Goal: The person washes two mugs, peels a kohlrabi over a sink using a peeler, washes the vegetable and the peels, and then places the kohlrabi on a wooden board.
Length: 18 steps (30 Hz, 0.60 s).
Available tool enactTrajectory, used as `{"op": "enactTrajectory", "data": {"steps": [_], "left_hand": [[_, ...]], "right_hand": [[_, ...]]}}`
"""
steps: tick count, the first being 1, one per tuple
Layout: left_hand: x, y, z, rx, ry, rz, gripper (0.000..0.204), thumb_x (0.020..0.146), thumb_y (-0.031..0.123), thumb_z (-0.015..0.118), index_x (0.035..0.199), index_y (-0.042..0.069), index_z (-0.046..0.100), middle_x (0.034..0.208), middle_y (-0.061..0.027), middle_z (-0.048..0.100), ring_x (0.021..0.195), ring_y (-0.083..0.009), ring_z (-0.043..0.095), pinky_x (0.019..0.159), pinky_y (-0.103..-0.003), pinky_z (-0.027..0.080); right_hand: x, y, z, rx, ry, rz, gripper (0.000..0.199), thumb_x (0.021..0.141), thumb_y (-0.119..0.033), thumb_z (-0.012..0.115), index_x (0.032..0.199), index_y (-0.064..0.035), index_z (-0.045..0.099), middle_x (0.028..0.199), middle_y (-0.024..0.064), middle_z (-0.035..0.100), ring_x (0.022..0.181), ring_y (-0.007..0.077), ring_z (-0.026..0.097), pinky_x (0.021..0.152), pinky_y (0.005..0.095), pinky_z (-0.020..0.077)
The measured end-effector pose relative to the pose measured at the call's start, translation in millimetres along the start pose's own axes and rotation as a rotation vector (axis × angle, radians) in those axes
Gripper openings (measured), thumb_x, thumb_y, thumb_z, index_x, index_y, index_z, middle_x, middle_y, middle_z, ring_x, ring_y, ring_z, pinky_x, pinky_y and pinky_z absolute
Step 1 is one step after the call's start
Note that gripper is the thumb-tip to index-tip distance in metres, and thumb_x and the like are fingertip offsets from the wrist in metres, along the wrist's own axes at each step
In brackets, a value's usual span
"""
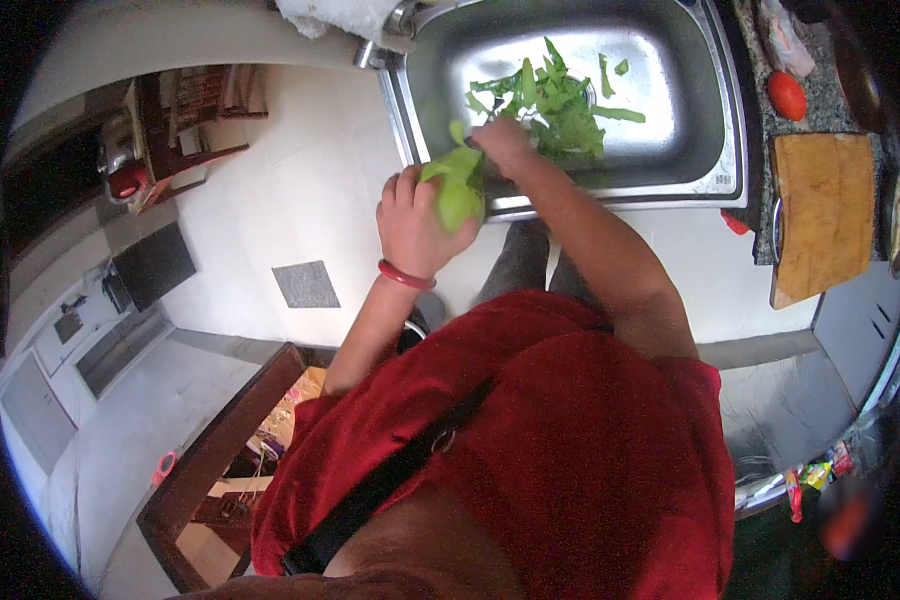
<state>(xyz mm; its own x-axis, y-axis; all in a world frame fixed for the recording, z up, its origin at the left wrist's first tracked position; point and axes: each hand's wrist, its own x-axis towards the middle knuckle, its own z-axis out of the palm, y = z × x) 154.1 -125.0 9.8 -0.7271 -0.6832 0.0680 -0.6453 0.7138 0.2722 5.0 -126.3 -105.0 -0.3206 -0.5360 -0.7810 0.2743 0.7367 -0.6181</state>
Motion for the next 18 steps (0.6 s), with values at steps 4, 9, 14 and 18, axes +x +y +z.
{"op": "enactTrajectory", "data": {"steps": [4, 9, 14, 18], "left_hand": [[1, -1, 2, -0.024, 0.046, 0.032, 0.050, 0.053, 0.031, 0.067, 0.091, 0.004, 0.050, 0.099, -0.0174, 0.048, 0.090, -0.0341, 0.046, 0.074, -0.041, 0.040], [0, -9, 7, -0.056, 0.033, 0.008, 0.053, 0.052, 0.034, 0.065, 0.094, 0.007, 0.050, 0.103, -0.0153, 0.046, 0.094, -0.0339, 0.044, 0.072, -0.044, 0.040], [2, -16, 8, -0.077, -0.008, -0.016, 0.055, 0.051, 0.035, 0.066, 0.092, 0.003, 0.050, 0.100, -0.0180, 0.048, 0.088, -0.0335, 0.046, 0.073, -0.041, 0.041], [2, -14, 8, -0.096, 0.015, -0.014, 0.054, 0.050, 0.034, 0.067, 0.091, 0.003, 0.050, 0.099, -0.0181, 0.048, 0.087, -0.0337, 0.047, 0.072, -0.041, 0.041]], "right_hand": [[41, 31, -25, 0.152, 0.136, -0.127, 0.023, 0.069, -0.019, 0.061, 0.076, 0.0036, 0.057, 0.063, 0.0092, 0.054, 0.055, 0.0150, 0.051, 0.048, 0.0298, 0.0387], [24, 36, -47, 0.720, -0.083, 0.153, 0.021, 0.077, -0.025, 0.059, 0.078, -0.0043, 0.057, 0.058, -0.0005, 0.043, 0.049, 0.0094, 0.039, 0.043, 0.0241, 0.0340], [-44, 25, -25, 0.578, -0.387, -0.017, 0.012, 0.079, -0.020, 0.057, 0.081, -0.0081, 0.057, 0.069, -0.0033, 0.053, 0.058, 0.0044, 0.044, 0.054, 0.0194, 0.0362], [-65, 18, -6, 0.565, -0.364, -0.116, 0.019, 0.077, -0.021, 0.058, 0.083, -0.0037, 0.059, 0.070, -0.0009, 0.053, 0.058, 0.0076, 0.044, 0.053, 0.0223, 0.0370]]}}
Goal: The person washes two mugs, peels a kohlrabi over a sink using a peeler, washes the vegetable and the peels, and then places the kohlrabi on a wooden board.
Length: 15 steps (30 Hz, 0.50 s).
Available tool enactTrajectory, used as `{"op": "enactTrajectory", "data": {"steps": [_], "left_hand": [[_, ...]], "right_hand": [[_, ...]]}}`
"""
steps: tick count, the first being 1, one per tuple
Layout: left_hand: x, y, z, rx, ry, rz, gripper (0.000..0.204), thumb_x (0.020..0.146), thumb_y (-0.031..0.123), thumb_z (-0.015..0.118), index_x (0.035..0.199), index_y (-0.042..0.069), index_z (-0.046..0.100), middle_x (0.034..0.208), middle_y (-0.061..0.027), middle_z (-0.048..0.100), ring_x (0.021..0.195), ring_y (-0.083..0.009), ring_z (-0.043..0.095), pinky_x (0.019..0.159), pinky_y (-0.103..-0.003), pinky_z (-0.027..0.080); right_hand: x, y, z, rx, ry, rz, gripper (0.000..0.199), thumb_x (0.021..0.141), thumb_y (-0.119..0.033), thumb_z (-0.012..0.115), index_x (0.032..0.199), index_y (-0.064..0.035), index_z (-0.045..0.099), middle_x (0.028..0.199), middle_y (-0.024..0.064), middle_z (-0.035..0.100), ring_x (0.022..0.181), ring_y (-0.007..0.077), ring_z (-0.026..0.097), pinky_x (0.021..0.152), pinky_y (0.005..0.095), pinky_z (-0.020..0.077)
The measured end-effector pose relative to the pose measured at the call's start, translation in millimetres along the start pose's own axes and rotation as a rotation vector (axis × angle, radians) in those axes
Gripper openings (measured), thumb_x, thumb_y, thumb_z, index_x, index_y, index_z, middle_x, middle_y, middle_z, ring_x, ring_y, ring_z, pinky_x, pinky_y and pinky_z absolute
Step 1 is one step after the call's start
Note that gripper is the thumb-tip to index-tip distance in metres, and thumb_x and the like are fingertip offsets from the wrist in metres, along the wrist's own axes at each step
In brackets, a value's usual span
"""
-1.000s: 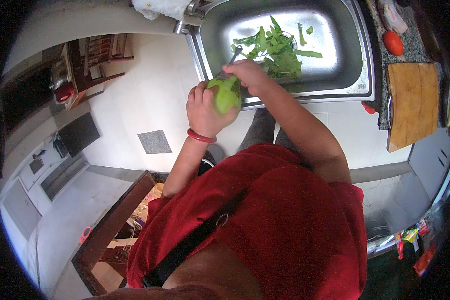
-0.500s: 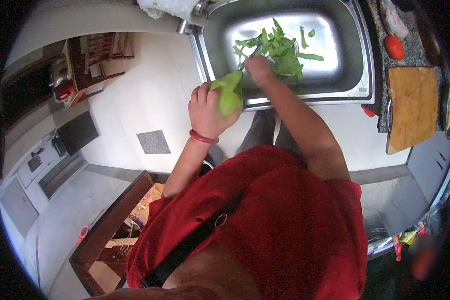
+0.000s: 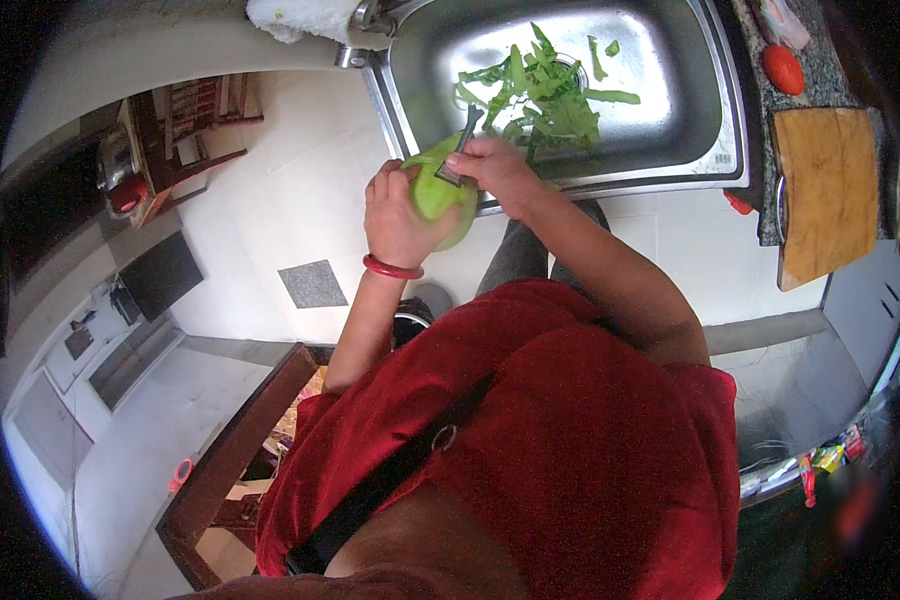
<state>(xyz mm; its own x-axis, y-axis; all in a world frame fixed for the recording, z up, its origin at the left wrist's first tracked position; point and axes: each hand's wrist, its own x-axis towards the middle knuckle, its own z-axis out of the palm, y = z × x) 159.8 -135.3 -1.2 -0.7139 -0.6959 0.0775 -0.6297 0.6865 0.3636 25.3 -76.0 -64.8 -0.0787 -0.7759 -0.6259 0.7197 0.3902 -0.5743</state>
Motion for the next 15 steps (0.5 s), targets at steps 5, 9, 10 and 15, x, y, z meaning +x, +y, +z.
{"op": "enactTrajectory", "data": {"steps": [5, 9, 10, 15], "left_hand": [[1, 7, -6, 0.011, -0.064, -0.050, 0.054, 0.052, 0.030, 0.070, 0.093, 0.001, 0.051, 0.101, -0.0177, 0.049, 0.092, -0.0335, 0.047, 0.079, -0.038, 0.040], [1, 9, -4, 0.002, -0.021, 0.007, 0.053, 0.051, 0.032, 0.068, 0.091, 0.003, 0.051, 0.100, -0.0184, 0.048, 0.088, -0.0345, 0.047, 0.075, -0.040, 0.041], [1, 4, -2, 0.002, 0.006, 0.008, 0.053, 0.050, 0.033, 0.067, 0.091, 0.004, 0.050, 0.100, -0.0186, 0.048, 0.087, -0.0349, 0.046, 0.072, -0.041, 0.041], [-5, 16, 1, 0.088, 0.019, 0.044, 0.051, 0.053, 0.031, 0.067, 0.093, 0.004, 0.050, 0.103, -0.0182, 0.046, 0.094, -0.0355, 0.044, 0.075, -0.042, 0.039]], "right_hand": [[35, 27, -23, -0.177, 0.119, 0.028, 0.018, 0.077, -0.022, 0.056, 0.082, -0.0044, 0.060, 0.071, 0.0022, 0.057, 0.061, 0.0093, 0.047, 0.054, 0.0235, 0.0380], [104, 71, -117, -0.415, 0.512, -0.256, 0.015, 0.074, -0.015, 0.050, 0.078, -0.0030, 0.058, 0.068, 0.0077, 0.055, 0.065, 0.0213, 0.051, 0.060, 0.0334, 0.0419], [105, 59, -126, -0.424, 0.563, -0.288, 0.015, 0.074, -0.016, 0.051, 0.078, -0.0036, 0.057, 0.068, 0.0065, 0.054, 0.064, 0.0196, 0.050, 0.059, 0.0323, 0.0414], [65, 2, -93, 0.134, 0.293, 0.016, 0.018, 0.071, -0.023, 0.061, 0.070, -0.0068, 0.053, 0.061, -0.0010, 0.044, 0.054, 0.0093, 0.040, 0.047, 0.0229, 0.0334]]}}
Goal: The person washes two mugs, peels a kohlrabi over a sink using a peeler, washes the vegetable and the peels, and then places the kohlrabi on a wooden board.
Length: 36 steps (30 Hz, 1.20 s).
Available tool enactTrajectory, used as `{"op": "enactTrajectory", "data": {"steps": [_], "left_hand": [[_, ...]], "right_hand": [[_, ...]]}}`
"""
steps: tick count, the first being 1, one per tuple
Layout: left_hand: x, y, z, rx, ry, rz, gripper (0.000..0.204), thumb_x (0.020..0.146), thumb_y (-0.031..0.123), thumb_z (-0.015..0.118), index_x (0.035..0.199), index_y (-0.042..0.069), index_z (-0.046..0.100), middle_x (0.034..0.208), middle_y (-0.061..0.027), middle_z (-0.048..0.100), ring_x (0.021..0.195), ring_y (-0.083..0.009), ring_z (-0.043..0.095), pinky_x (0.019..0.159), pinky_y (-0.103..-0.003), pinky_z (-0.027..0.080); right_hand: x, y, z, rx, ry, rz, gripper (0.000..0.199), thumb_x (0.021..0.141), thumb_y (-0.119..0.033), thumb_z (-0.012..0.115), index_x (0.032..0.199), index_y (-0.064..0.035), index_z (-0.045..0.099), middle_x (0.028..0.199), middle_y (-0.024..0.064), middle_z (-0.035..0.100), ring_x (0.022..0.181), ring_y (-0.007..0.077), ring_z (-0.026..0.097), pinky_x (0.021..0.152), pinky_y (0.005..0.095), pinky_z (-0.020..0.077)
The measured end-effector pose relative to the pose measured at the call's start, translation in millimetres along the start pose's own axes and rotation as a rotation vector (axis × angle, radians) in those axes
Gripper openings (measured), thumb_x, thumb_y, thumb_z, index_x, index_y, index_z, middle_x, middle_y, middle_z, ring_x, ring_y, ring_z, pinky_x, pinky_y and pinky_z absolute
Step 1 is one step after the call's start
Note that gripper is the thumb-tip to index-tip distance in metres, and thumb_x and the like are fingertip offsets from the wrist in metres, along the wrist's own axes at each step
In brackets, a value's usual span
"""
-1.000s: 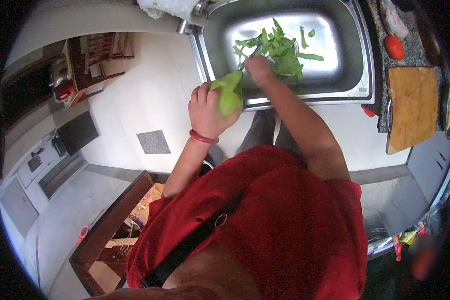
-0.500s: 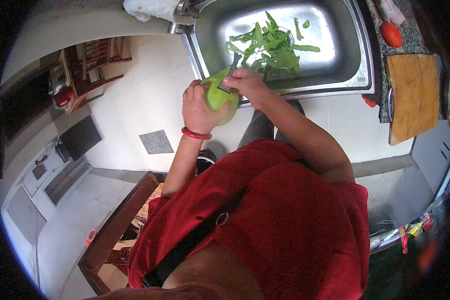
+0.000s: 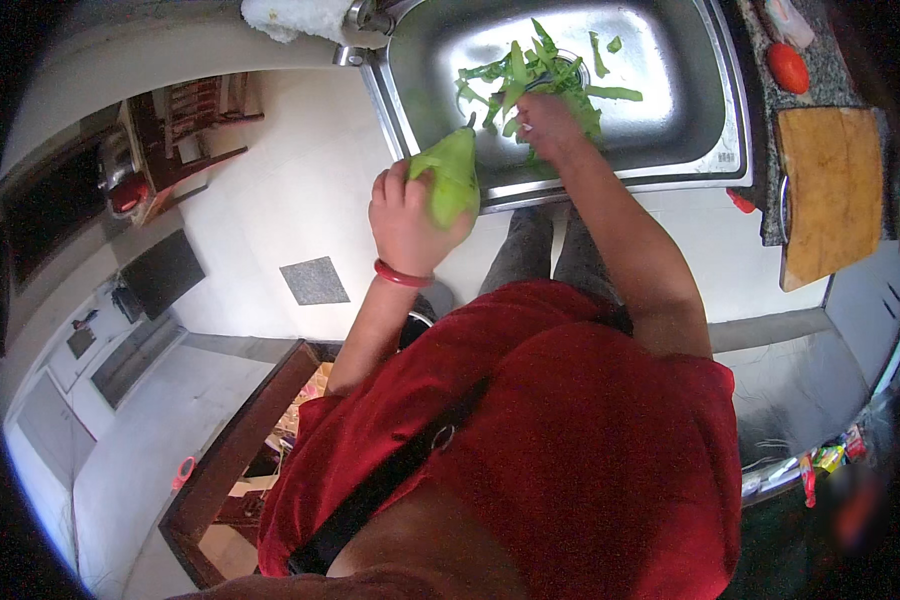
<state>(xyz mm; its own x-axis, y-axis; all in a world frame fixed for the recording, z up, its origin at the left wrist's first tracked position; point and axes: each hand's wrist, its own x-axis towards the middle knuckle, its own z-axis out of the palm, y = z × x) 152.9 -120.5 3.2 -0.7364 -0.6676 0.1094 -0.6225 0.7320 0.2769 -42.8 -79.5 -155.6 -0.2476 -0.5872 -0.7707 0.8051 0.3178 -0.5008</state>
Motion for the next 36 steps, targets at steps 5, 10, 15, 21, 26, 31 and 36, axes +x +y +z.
{"op": "enactTrajectory", "data": {"steps": [5, 10, 15, 21, 26, 31, 36], "left_hand": [[1, 9, -2, 0.084, -0.009, -0.001, 0.050, 0.054, 0.030, 0.065, 0.095, 0.006, 0.050, 0.104, -0.0179, 0.045, 0.097, -0.0363, 0.043, 0.076, -0.044, 0.038], [1, 9, -2, 0.088, -0.005, 0.000, 0.051, 0.053, 0.031, 0.065, 0.095, 0.006, 0.050, 0.105, -0.0173, 0.045, 0.097, -0.0362, 0.043, 0.076, -0.044, 0.037], [0, 10, -2, 0.081, 0.008, -0.003, 0.050, 0.054, 0.030, 0.066, 0.094, 0.006, 0.050, 0.103, -0.0174, 0.045, 0.096, -0.0353, 0.044, 0.076, -0.043, 0.038], [-3, -13, 4, -0.063, 0.035, -0.024, 0.054, 0.053, 0.033, 0.065, 0.096, 0.005, 0.048, 0.104, -0.0175, 0.045, 0.094, -0.0360, 0.043, 0.074, -0.043, 0.039], [2, -28, 0, -0.440, -0.092, -0.327, 0.049, 0.059, 0.026, 0.067, 0.096, 0.002, 0.047, 0.094, -0.0168, 0.052, 0.085, -0.0287, 0.052, 0.074, -0.035, 0.042], [0, -48, 2, -0.771, -0.206, -0.642, 0.041, 0.068, 0.021, 0.064, 0.097, -0.001, 0.047, 0.088, -0.0141, 0.058, 0.080, -0.0190, 0.056, 0.071, -0.027, 0.044], [-5, -45, 8, -0.686, -0.129, -0.538, 0.047, 0.063, 0.023, 0.067, 0.097, -0.001, 0.046, 0.094, -0.0160, 0.053, 0.086, -0.0242, 0.054, 0.075, -0.032, 0.043]], "right_hand": [[-49, -23, 54, -0.253, -0.291, 0.127, 0.021, 0.069, -0.024, 0.066, 0.071, -0.0064, 0.054, 0.059, -0.0007, 0.047, 0.051, 0.0094, 0.041, 0.048, 0.0222, 0.0343], [-61, -23, 92, -0.503, -0.317, -0.034, 0.023, 0.070, -0.023, 0.066, 0.073, -0.0013, 0.059, 0.066, 0.0067, 0.057, 0.063, 0.0155, 0.050, 0.064, 0.0282, 0.0392], [10, 5, 61, -1.178, 0.056, -0.479, 0.018, 0.070, -0.018, 0.061, 0.066, -0.0006, 0.061, 0.067, 0.0086, 0.059, 0.061, 0.0164, 0.052, 0.060, 0.0302, 0.0409], [1, -6, 12, -0.124, 0.068, -0.007, 0.018, 0.076, -0.025, 0.058, 0.071, -0.0081, 0.057, 0.061, 0.0001, 0.049, 0.055, 0.0122, 0.046, 0.046, 0.0281, 0.0376], [-38, 10, 36, 0.082, -0.273, 0.112, 0.013, 0.081, -0.023, 0.055, 0.081, -0.0099, 0.056, 0.071, -0.0046, 0.051, 0.058, 0.0041, 0.042, 0.050, 0.0193, 0.0342], [-70, 10, 52, 0.046, -0.333, 0.059, 0.013, 0.082, -0.021, 0.053, 0.080, -0.0095, 0.056, 0.067, -0.0060, 0.046, 0.057, 0.0032, 0.037, 0.052, 0.0173, 0.0320], [-77, 4, 66, -0.135, -0.363, -0.093, 0.019, 0.080, -0.025, 0.054, 0.081, -0.0062, 0.057, 0.071, -0.0026, 0.052, 0.062, 0.0060, 0.044, 0.056, 0.0197, 0.0350]]}}
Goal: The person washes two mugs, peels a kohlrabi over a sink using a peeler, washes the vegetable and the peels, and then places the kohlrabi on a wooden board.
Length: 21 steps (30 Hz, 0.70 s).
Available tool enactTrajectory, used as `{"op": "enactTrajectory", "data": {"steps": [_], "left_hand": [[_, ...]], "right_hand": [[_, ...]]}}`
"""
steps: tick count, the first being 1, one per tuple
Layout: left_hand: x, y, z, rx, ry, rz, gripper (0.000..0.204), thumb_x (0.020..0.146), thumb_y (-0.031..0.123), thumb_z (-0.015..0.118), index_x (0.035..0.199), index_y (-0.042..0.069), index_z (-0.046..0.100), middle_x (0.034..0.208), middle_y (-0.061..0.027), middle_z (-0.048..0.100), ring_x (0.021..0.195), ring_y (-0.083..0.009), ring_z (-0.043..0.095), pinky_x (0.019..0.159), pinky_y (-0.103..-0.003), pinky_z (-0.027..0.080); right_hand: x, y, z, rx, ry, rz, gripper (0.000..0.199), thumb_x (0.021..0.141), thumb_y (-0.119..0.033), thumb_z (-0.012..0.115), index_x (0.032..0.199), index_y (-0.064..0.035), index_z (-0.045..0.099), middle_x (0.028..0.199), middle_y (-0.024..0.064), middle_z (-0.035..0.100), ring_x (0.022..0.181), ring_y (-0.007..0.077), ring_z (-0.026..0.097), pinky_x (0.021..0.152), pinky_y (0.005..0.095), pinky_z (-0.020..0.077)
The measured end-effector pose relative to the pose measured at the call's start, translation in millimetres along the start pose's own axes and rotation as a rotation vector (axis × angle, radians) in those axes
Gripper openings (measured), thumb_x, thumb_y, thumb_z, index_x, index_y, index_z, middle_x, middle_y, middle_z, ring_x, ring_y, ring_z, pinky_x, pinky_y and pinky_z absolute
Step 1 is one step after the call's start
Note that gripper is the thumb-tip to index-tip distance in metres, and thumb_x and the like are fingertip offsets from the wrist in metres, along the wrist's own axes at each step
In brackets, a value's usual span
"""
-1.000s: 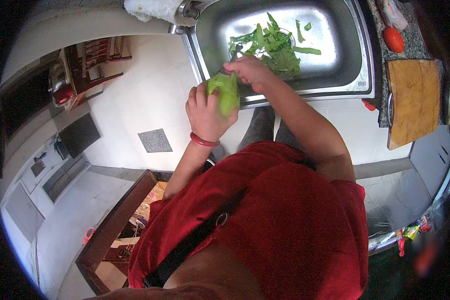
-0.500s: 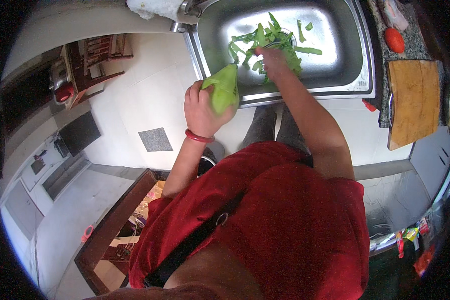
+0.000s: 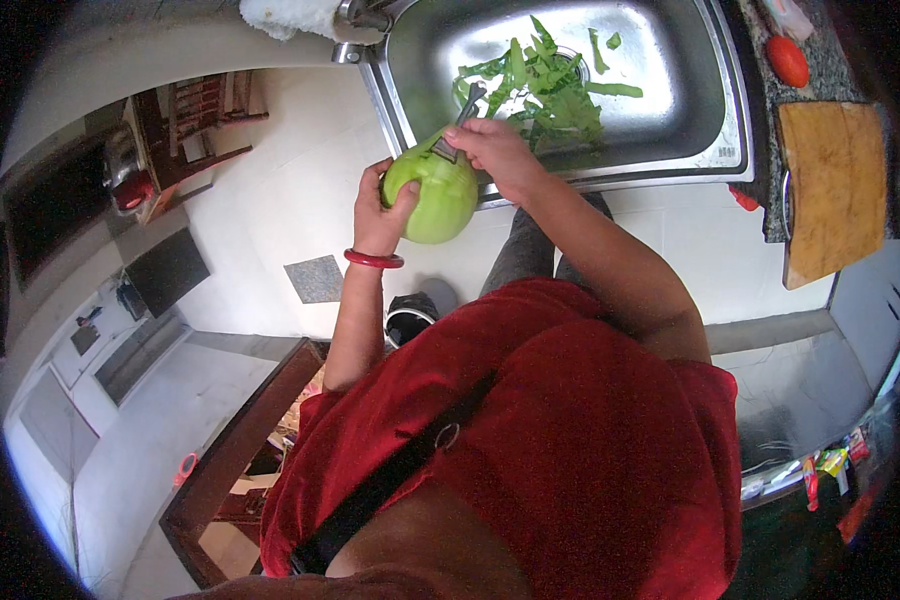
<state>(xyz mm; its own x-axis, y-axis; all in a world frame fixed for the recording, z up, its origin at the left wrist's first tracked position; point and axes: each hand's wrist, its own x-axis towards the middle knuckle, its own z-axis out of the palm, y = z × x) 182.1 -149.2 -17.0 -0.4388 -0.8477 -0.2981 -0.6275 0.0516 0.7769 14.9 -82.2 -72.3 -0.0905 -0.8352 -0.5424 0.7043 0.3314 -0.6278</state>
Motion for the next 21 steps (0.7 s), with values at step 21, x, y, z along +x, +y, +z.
{"op": "enactTrajectory", "data": {"steps": [21], "left_hand": [[-11, 33, 8, 0.531, 0.049, 0.319, 0.057, 0.050, 0.033, 0.071, 0.094, 0.003, 0.049, 0.098, -0.0136, 0.049, 0.089, -0.0312, 0.046, 0.079, -0.038, 0.038]], "right_hand": [[49, 12, -53, 0.112, 0.473, 0.071, 0.018, 0.075, -0.022, 0.060, 0.081, -0.0052, 0.057, 0.067, 0.0016, 0.049, 0.053, 0.0101, 0.042, 0.046, 0.0210, 0.0373]]}}
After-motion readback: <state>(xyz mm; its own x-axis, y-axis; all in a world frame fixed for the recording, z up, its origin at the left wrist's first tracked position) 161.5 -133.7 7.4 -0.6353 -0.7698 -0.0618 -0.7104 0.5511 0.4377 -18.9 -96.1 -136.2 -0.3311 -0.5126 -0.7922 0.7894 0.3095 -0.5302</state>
